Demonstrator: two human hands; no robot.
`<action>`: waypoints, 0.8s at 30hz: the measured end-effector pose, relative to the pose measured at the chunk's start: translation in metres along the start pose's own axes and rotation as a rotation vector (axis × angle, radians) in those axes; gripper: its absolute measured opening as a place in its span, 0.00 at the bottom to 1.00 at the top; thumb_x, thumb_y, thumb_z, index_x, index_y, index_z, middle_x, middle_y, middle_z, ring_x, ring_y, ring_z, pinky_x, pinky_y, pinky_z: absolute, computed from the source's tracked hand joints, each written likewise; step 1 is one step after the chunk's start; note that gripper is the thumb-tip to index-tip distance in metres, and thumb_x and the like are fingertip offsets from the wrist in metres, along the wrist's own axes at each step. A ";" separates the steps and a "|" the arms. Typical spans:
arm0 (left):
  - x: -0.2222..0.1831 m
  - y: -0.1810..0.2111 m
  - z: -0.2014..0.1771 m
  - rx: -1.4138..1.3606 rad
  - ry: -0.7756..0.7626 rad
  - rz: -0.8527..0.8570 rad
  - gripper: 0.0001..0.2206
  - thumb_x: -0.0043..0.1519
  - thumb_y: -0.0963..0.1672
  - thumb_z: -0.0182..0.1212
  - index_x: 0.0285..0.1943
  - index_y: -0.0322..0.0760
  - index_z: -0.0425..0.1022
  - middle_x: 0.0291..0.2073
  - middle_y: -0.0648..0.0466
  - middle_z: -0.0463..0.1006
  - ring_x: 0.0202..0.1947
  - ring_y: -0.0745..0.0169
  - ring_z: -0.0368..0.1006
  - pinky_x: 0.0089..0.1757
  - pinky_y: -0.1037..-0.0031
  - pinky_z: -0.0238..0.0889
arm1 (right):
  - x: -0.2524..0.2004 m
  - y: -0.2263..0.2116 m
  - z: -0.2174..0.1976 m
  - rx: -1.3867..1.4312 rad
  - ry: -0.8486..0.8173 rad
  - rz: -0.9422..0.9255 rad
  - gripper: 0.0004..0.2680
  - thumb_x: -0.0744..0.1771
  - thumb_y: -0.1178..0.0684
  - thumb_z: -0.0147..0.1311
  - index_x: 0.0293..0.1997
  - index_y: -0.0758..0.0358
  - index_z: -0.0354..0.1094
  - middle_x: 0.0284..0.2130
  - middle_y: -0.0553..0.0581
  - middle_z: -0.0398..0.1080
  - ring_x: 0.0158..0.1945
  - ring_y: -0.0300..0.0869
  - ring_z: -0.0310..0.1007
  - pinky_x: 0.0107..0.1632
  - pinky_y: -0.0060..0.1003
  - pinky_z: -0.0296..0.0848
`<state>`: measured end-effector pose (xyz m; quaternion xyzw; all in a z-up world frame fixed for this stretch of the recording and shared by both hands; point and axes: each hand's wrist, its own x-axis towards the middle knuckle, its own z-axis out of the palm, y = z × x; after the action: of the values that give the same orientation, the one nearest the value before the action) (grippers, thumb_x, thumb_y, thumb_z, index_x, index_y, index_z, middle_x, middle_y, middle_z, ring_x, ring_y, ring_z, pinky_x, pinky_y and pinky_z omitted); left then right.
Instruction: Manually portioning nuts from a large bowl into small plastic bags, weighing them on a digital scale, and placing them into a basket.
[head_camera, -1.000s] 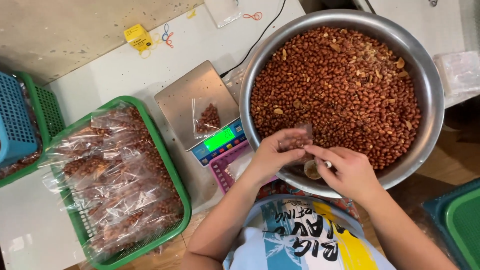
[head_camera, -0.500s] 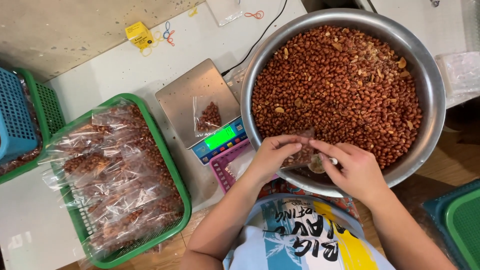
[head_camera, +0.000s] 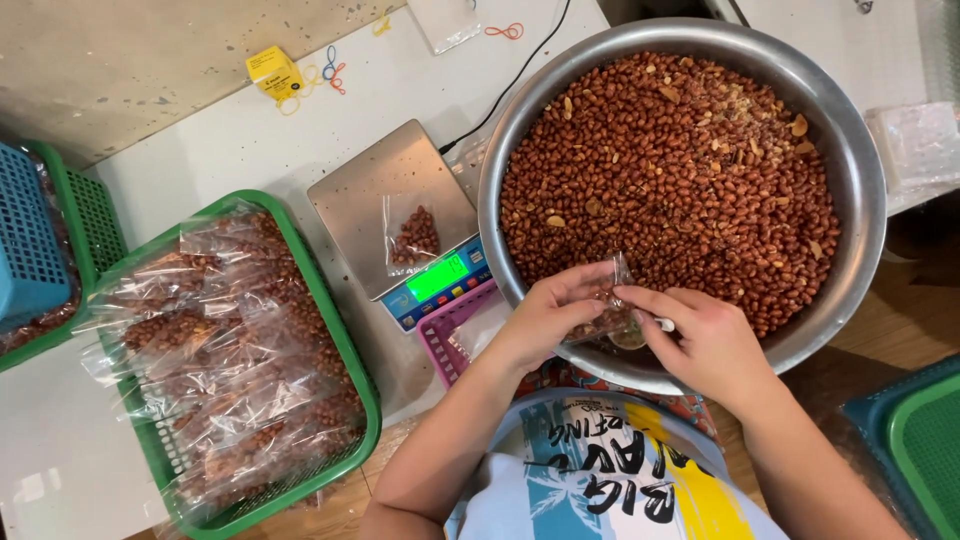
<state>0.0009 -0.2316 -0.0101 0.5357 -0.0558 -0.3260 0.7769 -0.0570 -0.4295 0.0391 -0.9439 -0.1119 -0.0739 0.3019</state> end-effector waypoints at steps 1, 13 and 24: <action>0.000 -0.004 -0.001 0.001 0.002 0.000 0.23 0.63 0.36 0.59 0.70 0.34 0.71 0.56 0.39 0.78 0.58 0.54 0.71 0.56 0.62 0.66 | 0.001 -0.001 -0.001 0.002 -0.001 -0.001 0.10 0.67 0.54 0.56 0.53 0.47 0.77 0.25 0.54 0.76 0.27 0.47 0.78 0.33 0.39 0.79; 0.003 -0.017 -0.002 -0.217 0.102 -0.093 0.14 0.63 0.38 0.59 0.57 0.26 0.78 0.46 0.41 0.81 0.50 0.52 0.78 0.52 0.61 0.71 | -0.003 0.004 0.000 0.083 -0.010 0.016 0.10 0.67 0.55 0.56 0.52 0.48 0.78 0.25 0.55 0.77 0.30 0.52 0.79 0.33 0.43 0.79; -0.001 0.017 0.015 -0.098 0.167 -0.353 0.20 0.64 0.53 0.66 0.55 0.34 0.81 0.58 0.35 0.75 0.68 0.41 0.62 0.62 0.41 0.52 | -0.005 0.010 0.000 -0.049 0.022 0.007 0.13 0.67 0.56 0.55 0.58 0.48 0.75 0.28 0.57 0.78 0.32 0.51 0.80 0.36 0.43 0.80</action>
<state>0.0010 -0.2389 0.0115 0.5239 0.1196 -0.4138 0.7348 -0.0591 -0.4375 0.0325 -0.9505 -0.1036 -0.0860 0.2802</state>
